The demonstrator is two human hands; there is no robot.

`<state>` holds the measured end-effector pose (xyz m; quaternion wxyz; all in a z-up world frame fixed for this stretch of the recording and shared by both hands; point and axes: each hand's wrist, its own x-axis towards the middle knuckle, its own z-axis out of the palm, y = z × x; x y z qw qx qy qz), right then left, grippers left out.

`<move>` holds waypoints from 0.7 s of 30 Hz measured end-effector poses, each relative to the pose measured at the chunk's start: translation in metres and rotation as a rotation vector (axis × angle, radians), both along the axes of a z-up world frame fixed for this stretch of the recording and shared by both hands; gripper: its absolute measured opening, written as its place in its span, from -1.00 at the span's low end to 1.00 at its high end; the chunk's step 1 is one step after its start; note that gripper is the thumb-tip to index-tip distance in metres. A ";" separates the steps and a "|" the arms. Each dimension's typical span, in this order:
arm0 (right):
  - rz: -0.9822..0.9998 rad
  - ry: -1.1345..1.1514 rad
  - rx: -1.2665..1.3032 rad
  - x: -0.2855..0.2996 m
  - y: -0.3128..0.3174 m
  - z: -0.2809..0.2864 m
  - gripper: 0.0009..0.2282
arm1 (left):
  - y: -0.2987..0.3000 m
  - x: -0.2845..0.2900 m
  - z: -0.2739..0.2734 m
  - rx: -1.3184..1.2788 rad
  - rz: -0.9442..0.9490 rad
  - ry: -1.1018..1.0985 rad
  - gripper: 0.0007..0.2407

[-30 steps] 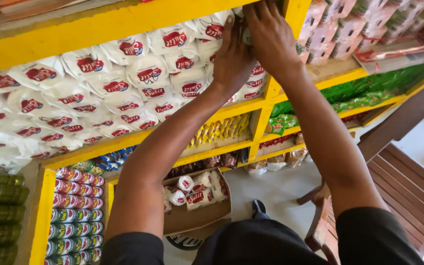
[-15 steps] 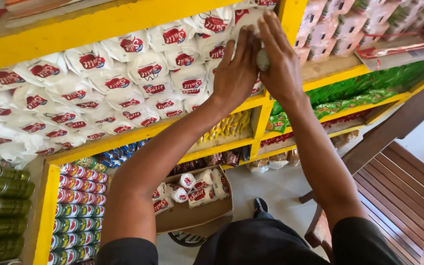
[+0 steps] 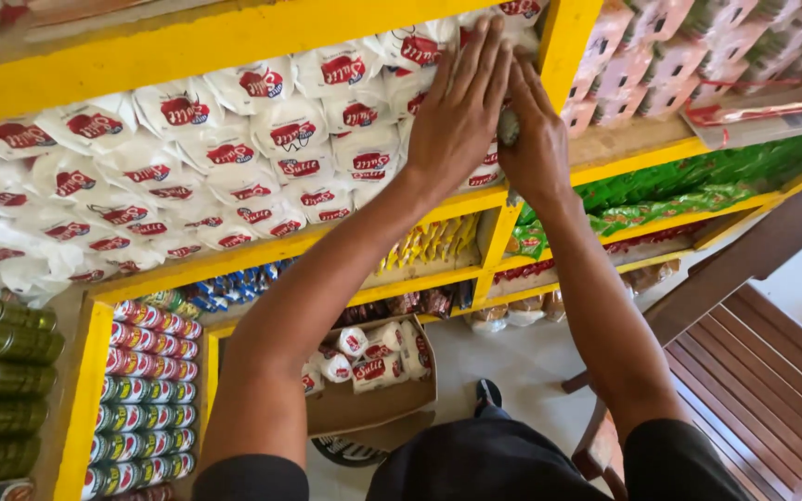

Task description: Cleaning individual bags of product with a cloth and organizing them on grocery store shelves.

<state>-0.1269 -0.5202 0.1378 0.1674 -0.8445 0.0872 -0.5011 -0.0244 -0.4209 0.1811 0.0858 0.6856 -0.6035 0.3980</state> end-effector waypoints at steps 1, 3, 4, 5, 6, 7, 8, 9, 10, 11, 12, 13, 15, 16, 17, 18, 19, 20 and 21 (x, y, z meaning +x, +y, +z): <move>0.021 0.003 0.003 0.001 -0.003 -0.004 -0.32 | -0.006 0.006 -0.002 0.034 0.037 0.011 -0.57; 0.047 0.004 0.004 -0.002 0.000 -0.005 -0.26 | -0.014 0.014 -0.005 0.065 0.081 0.021 -0.55; 0.092 -0.032 0.071 -0.007 0.005 0.000 -0.26 | -0.017 0.016 -0.006 0.062 0.099 -0.021 -0.54; 0.136 -0.066 0.140 -0.012 0.010 0.005 -0.25 | -0.021 0.016 -0.007 0.060 0.115 -0.061 -0.53; 0.141 -0.064 0.138 -0.019 0.012 -0.001 -0.25 | -0.018 0.014 -0.005 0.058 0.119 -0.060 -0.53; 0.141 -0.116 0.192 -0.026 0.013 -0.007 -0.31 | -0.016 0.012 -0.003 0.077 0.108 -0.020 -0.55; 0.142 -0.168 0.246 -0.032 0.014 -0.013 -0.37 | -0.014 0.009 0.000 0.097 0.096 0.019 -0.57; 0.141 -0.171 0.244 -0.035 0.017 -0.023 -0.37 | -0.005 0.004 -0.007 0.095 0.095 0.017 -0.57; 0.142 -0.153 0.329 -0.038 0.020 -0.032 -0.35 | 0.003 -0.001 -0.014 0.132 0.074 0.041 -0.58; 0.141 -0.133 0.419 -0.042 0.025 -0.044 -0.32 | 0.014 -0.008 -0.024 0.174 0.052 0.069 -0.58; 0.138 -0.133 0.421 -0.038 0.030 -0.056 -0.32 | 0.017 -0.012 -0.034 0.176 0.050 0.069 -0.58; 0.145 -0.078 0.370 -0.034 0.033 -0.067 -0.26 | 0.018 -0.017 -0.044 0.230 0.077 0.063 -0.56; 0.151 -0.019 0.319 -0.021 0.036 -0.088 -0.20 | 0.015 -0.017 -0.065 0.282 0.104 0.061 -0.55; 0.125 -0.012 0.277 -0.013 0.035 -0.098 -0.19 | 0.010 -0.012 -0.077 0.321 0.206 -0.050 -0.54; 0.103 -0.008 0.236 -0.004 0.034 -0.108 -0.19 | 0.005 -0.007 -0.088 0.359 0.310 -0.163 -0.53; 0.105 -0.007 0.235 0.000 0.033 -0.116 -0.19 | 0.003 -0.001 -0.096 0.359 0.312 -0.163 -0.53; 0.073 0.053 0.211 0.004 0.030 -0.123 -0.18 | -0.001 0.006 -0.102 0.342 0.318 -0.181 -0.53; 0.041 0.113 0.187 0.008 0.027 -0.131 -0.18 | -0.005 0.013 -0.109 0.324 0.325 -0.200 -0.53; 0.039 0.116 0.190 0.009 0.022 -0.137 -0.18 | -0.007 0.012 -0.111 0.326 0.323 -0.198 -0.53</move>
